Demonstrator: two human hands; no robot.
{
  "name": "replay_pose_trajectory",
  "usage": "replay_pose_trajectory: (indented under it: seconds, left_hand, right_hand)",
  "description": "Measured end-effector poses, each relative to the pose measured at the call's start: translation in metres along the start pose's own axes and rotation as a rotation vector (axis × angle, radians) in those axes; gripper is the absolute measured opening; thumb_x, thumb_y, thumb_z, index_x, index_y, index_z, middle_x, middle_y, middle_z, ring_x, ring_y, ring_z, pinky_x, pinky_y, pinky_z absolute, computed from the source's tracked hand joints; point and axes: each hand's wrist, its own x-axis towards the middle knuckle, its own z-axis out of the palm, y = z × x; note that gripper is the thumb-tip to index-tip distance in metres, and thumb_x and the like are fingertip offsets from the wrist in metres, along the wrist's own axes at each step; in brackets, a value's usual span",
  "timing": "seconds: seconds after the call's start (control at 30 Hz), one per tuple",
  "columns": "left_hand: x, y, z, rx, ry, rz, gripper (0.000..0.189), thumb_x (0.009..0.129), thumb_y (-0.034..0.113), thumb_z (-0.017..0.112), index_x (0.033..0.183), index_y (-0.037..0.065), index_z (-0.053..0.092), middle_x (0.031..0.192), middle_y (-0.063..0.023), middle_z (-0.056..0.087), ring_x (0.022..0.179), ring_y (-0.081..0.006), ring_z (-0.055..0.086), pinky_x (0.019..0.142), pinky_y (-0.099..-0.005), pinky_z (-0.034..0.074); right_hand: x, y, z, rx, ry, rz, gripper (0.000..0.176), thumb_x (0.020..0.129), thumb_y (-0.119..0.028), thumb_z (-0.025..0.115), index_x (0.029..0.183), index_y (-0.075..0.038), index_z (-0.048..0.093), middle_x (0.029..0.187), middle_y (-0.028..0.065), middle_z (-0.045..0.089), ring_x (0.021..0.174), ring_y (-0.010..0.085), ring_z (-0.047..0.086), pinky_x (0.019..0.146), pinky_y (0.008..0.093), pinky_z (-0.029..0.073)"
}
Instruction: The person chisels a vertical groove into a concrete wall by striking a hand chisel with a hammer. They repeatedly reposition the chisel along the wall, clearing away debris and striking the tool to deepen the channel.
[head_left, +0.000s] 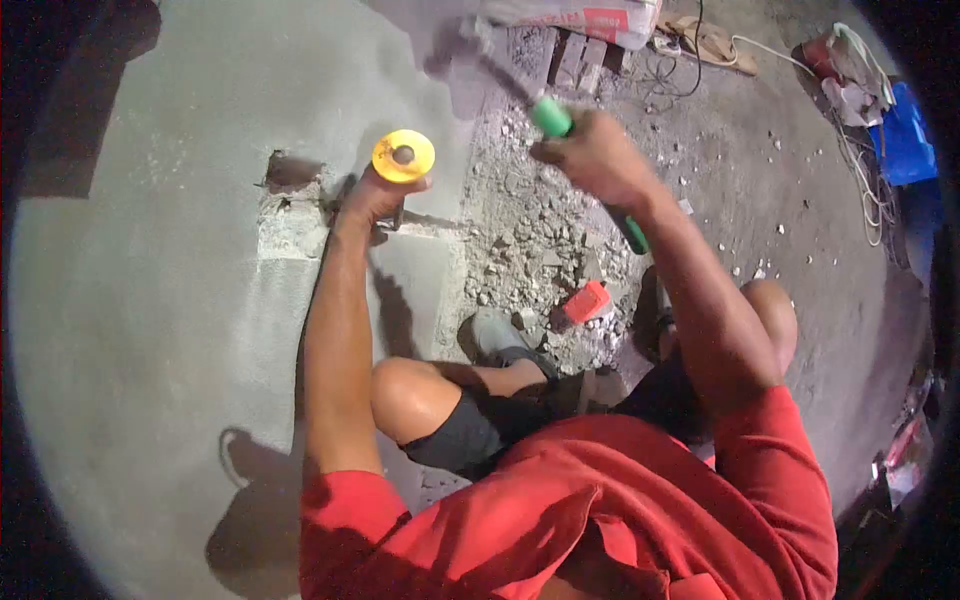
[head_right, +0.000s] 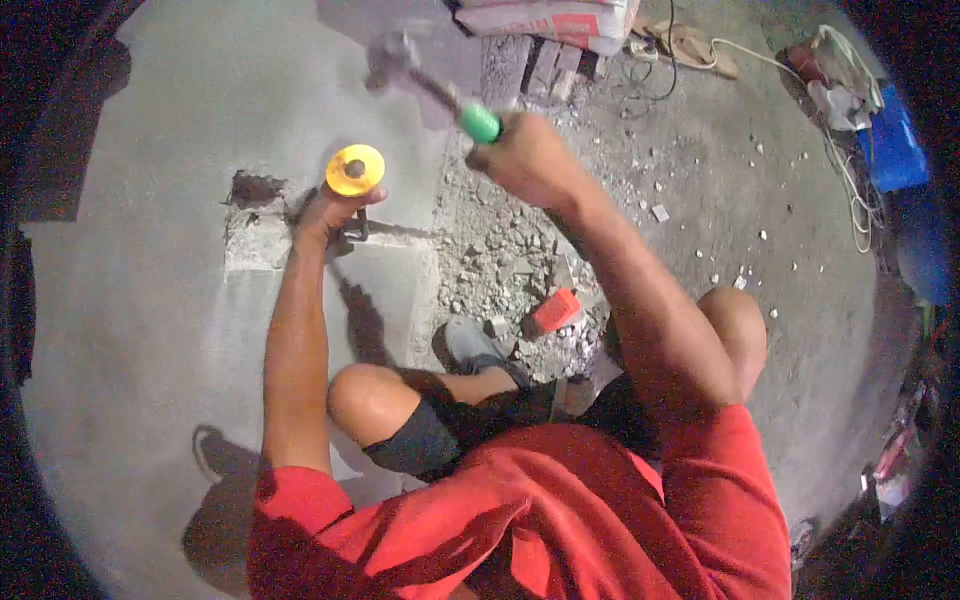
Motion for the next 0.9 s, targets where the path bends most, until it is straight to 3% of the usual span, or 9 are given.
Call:
replay_pose_trajectory:
  seconds: [0.07,0.2,0.27,0.33,0.47,0.6,0.67,0.77,0.9]
  left_hand:
    - [-0.009,-0.008,0.001,-0.319,-0.051,0.165,0.051,0.072,0.022,0.085,0.114,0.005,0.061,0.105,-0.0003,0.064,0.097,-0.0133,0.057,0.086,-0.0303,0.047]
    - [0.002,-0.007,-0.007,-0.028,-0.046,0.092,0.051,0.071,0.034,0.085,0.107,0.005,0.062,0.096,0.0011,0.06,0.088,-0.0147,0.055,0.078,-0.0323,0.047]
    - [0.014,-0.021,-0.008,-0.015,-0.047,0.128,0.053,0.071,0.034,0.085,0.108,0.005,0.062,0.098,0.0009,0.061,0.088,-0.0148,0.055,0.078,-0.0327,0.047]
    - [0.015,-0.032,-0.001,0.0,-0.055,0.16,0.054,0.071,0.034,0.085,0.11,0.005,0.061,0.099,0.0007,0.061,0.089,-0.0149,0.055,0.078,-0.0332,0.048]
    - [0.011,-0.002,0.011,0.104,-0.071,0.119,0.053,0.073,0.029,0.084,0.113,0.005,0.06,0.101,0.0014,0.062,0.09,-0.0137,0.055,0.082,-0.032,0.047]
    - [-0.002,-0.007,0.009,-0.123,-0.036,0.224,0.043,0.076,0.025,0.082,0.109,0.006,0.062,0.099,0.0025,0.062,0.09,-0.0123,0.055,0.08,-0.0298,0.046]
    - [-0.005,-0.008,0.002,-0.163,-0.034,0.094,0.043,0.075,0.025,0.083,0.107,0.005,0.063,0.098,0.0022,0.062,0.09,-0.0119,0.056,0.08,-0.0292,0.046]
    - [0.016,-0.021,-0.003,-0.074,-0.07,0.129,0.048,0.073,0.028,0.085,0.109,0.006,0.063,0.1,0.0021,0.063,0.093,-0.0128,0.057,0.084,-0.0296,0.046]
    - [0.006,-0.02,0.02,0.038,0.023,0.114,0.053,0.074,0.028,0.083,0.116,0.005,0.06,0.109,-0.0014,0.065,0.098,-0.0153,0.058,0.087,-0.0311,0.047]
  right_hand:
    - [-0.003,-0.051,-0.035,0.088,0.142,-0.091,0.029,0.076,-0.026,0.07,0.083,0.001,0.064,0.061,0.0115,0.061,0.057,0.0193,0.061,0.058,0.0364,0.05]
    - [-0.008,-0.09,-0.016,0.382,0.391,-0.245,0.02,0.082,-0.021,0.065,0.087,-0.002,0.063,0.065,0.0132,0.065,0.059,0.0215,0.065,0.056,0.0354,0.05]
    - [-0.01,-0.015,0.044,0.083,0.136,-0.205,0.024,0.079,-0.021,0.063,0.095,-0.004,0.067,0.095,0.0246,0.068,0.093,0.0377,0.067,0.084,0.0456,0.05]
    - [-0.005,0.028,0.044,-0.256,-0.161,-0.183,0.031,0.076,-0.023,0.065,0.101,-0.004,0.067,0.092,0.0237,0.069,0.089,0.0396,0.067,0.081,0.0448,0.051]
    - [0.0,0.005,-0.004,-0.071,0.032,0.025,0.031,0.075,-0.026,0.068,0.092,0.0,0.066,0.075,0.021,0.067,0.072,0.0315,0.069,0.071,0.0427,0.052]
    - [-0.011,-0.094,-0.066,0.225,0.328,-0.197,0.022,0.083,-0.022,0.067,0.074,-0.003,0.06,0.056,0.0011,0.053,0.048,0.0096,0.05,0.048,0.0283,0.041]
    - [-0.001,-0.101,-0.037,0.522,0.508,-0.31,0.027,0.087,-0.025,0.062,0.071,-0.004,0.062,0.06,0.0039,0.059,0.052,0.0112,0.055,0.052,0.0281,0.044]
    - [-0.012,-0.009,0.035,-0.25,-0.104,-0.094,0.026,0.08,-0.022,0.061,0.092,0.0,0.066,0.081,0.0248,0.067,0.085,0.0419,0.066,0.079,0.048,0.05]
    - [0.003,0.018,0.014,-0.211,-0.129,-0.014,0.03,0.075,-0.022,0.066,0.093,0.002,0.067,0.083,0.0249,0.067,0.08,0.0378,0.068,0.077,0.0448,0.052]
